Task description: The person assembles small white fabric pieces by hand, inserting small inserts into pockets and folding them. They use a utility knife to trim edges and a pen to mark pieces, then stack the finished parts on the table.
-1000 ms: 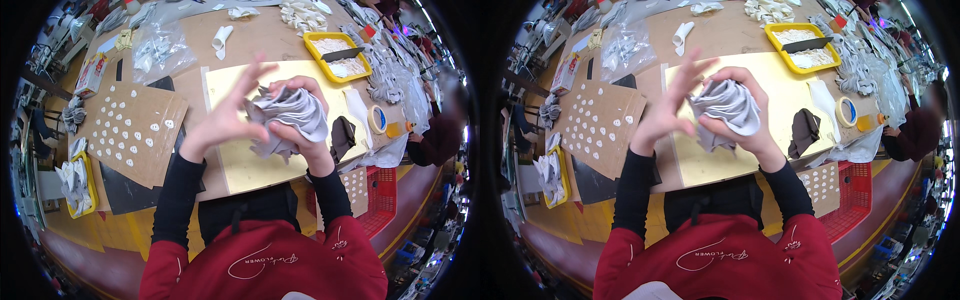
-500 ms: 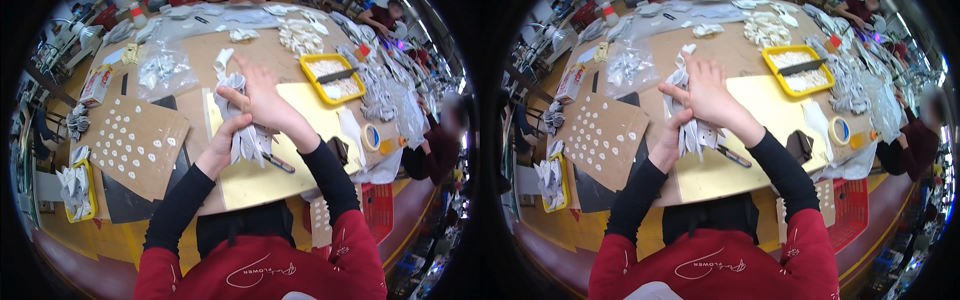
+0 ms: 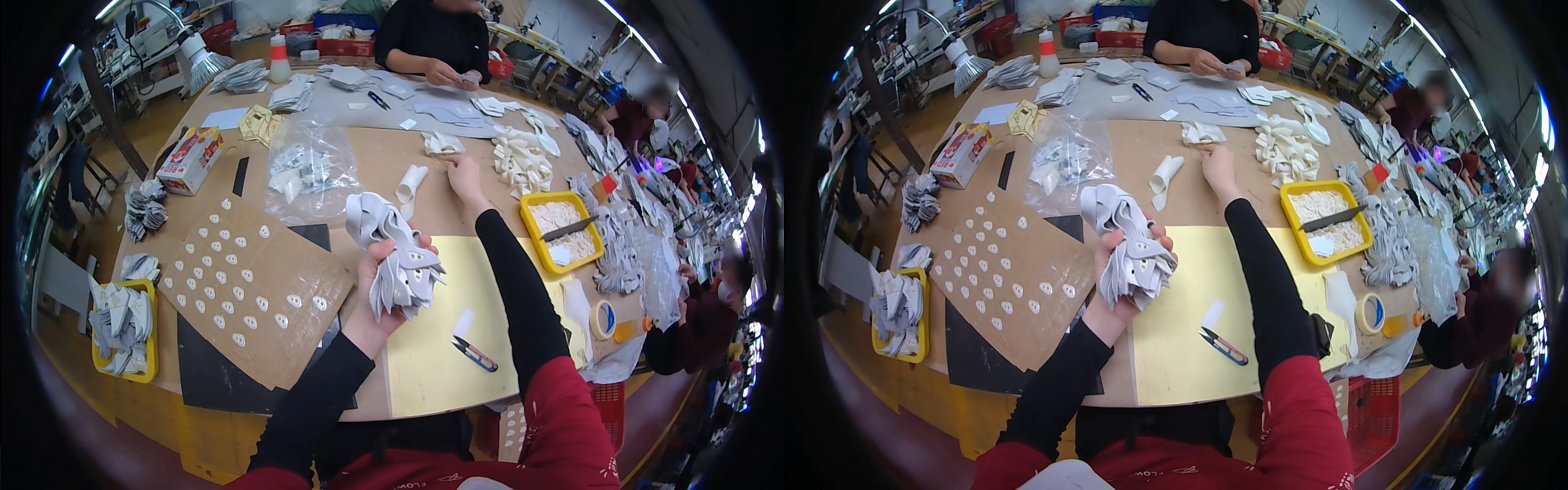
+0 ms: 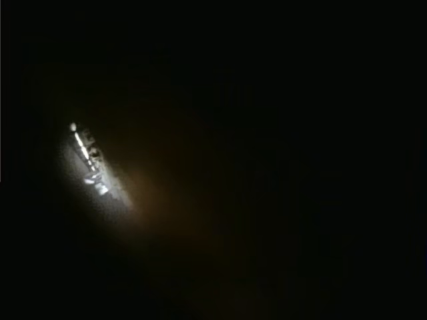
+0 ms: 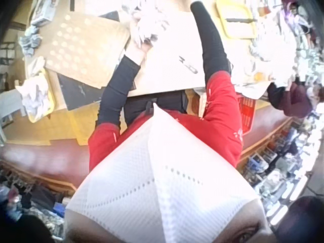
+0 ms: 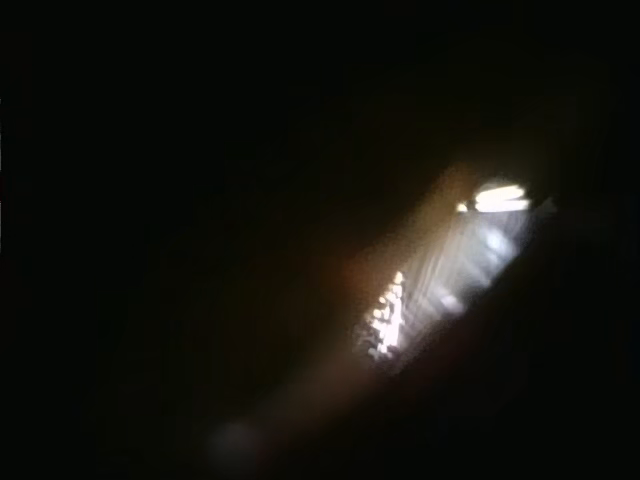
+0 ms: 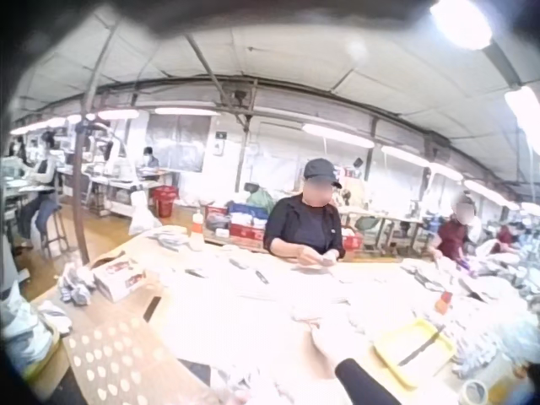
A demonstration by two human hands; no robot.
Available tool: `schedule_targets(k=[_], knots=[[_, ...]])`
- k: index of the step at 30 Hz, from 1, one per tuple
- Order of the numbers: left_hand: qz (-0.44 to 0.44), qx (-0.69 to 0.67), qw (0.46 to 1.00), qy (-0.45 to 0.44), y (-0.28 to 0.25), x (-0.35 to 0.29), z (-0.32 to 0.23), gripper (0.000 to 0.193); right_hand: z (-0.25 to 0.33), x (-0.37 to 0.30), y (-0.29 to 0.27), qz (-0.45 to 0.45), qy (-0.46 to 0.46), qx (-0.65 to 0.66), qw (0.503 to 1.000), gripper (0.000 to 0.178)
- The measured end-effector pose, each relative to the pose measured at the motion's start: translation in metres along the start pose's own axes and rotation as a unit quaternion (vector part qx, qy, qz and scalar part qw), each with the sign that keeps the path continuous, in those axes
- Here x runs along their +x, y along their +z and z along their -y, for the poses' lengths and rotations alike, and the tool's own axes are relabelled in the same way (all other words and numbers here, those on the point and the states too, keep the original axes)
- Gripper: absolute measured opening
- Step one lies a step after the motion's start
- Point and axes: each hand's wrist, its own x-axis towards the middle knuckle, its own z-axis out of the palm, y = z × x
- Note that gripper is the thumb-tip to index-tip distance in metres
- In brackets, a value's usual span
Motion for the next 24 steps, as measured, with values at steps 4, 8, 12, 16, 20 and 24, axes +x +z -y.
schedule_targets(k=[4,8,12,16,20,24], knots=[[0.026,-0.002,0.999,-0.024,0.005,-0.001,0.003,0.054,-0.014,0.010,0.017,-0.051,0.016,-0.006,0.999,0.023],[0.019,0.037,0.999,-0.036,0.010,-0.004,0.005,0.065,-0.008,0.003,0.007,-0.055,0.024,0.015,0.998,0.021],[-0.025,0.099,0.995,-0.017,0.013,-0.003,0.008,0.066,0.028,-0.033,-0.053,-0.044,0.074,0.204,0.975,0.016],[-0.053,0.151,0.984,-0.081,0.015,-0.006,0.008,0.072,0.068,-0.089,-0.109,0.067,0.139,0.447,0.881,0.014],[-0.062,0.227,0.967,-0.093,0.020,-0.008,0.024,0.063,0.103,-0.153,-0.151,0.200,0.186,0.513,0.814,0.019],[-0.049,0.205,0.973,-0.097,0.012,-0.011,0.030,0.054,0.119,-0.187,-0.166,0.236,0.239,0.577,0.744,0.042]])
